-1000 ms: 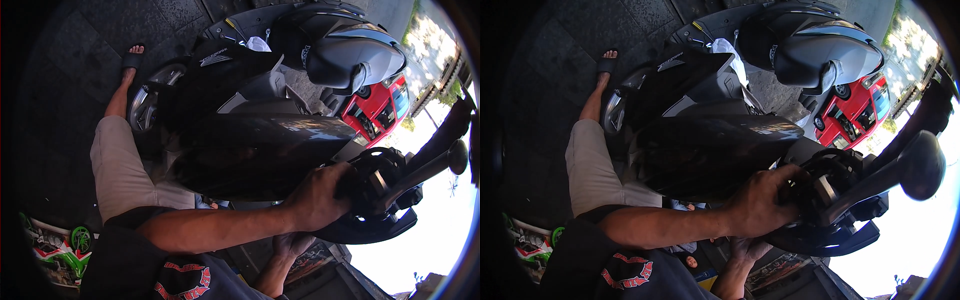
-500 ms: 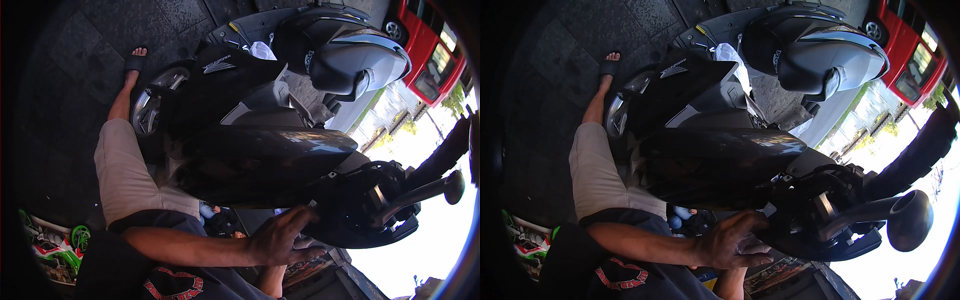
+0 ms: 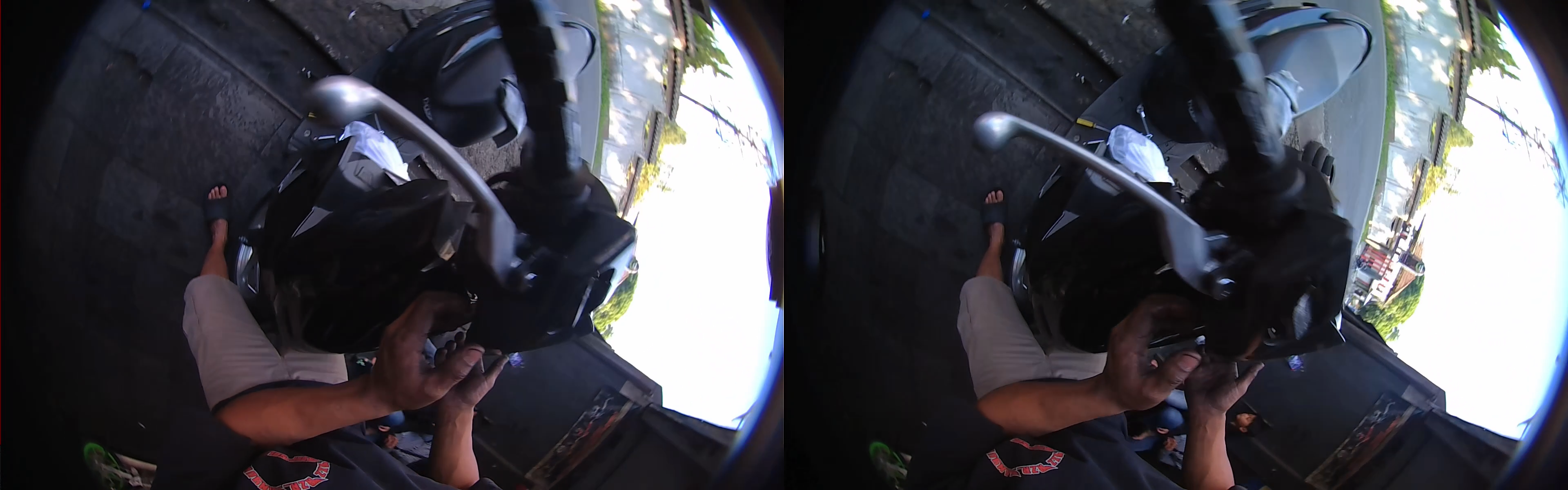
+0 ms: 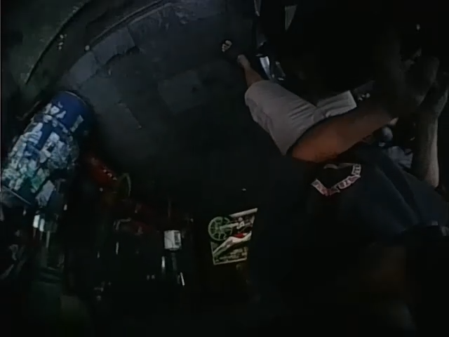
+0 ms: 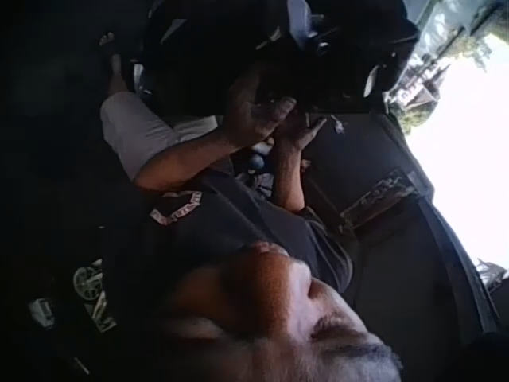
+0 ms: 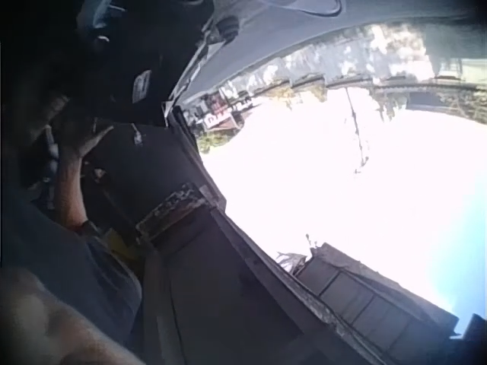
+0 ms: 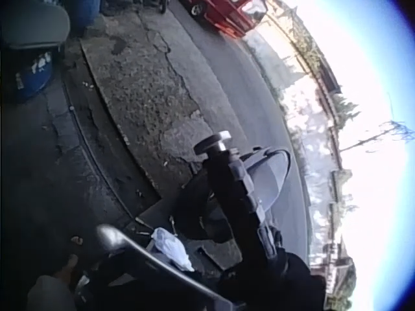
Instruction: Repairing the front handlebar cover and instrument cluster of a Honda motorcycle.
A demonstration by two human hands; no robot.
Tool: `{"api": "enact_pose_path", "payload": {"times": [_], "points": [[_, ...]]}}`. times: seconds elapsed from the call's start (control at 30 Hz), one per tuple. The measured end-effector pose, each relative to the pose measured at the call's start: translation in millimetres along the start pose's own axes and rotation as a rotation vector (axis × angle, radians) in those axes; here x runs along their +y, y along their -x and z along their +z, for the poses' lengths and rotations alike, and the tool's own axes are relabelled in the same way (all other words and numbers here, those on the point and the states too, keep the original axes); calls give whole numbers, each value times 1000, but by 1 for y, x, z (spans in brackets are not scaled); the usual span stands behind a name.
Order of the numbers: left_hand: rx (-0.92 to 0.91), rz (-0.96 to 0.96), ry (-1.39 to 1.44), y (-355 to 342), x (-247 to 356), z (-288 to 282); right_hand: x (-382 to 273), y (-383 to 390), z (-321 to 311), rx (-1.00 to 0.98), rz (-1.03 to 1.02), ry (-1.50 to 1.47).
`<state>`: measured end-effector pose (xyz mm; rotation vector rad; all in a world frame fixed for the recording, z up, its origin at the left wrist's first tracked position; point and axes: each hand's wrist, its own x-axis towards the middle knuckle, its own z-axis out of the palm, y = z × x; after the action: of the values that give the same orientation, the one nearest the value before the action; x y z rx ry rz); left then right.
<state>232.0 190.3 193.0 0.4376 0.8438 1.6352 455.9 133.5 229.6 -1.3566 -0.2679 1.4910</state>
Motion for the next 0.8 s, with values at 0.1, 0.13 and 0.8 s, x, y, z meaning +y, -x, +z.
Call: {"api": "enact_pose_path", "payload": {"times": [0.1, 0.13, 0.8], "points": [[-115, 15, -117, 12, -5, 4, 17, -3, -21, 401, -49, -34], [-119, 45, -136, 19, -4, 1, 26, -5, -26, 453, -44, -48], [292, -891, -1910, 101, 93, -117, 137, -80, -205, 524, 54, -458]]}}
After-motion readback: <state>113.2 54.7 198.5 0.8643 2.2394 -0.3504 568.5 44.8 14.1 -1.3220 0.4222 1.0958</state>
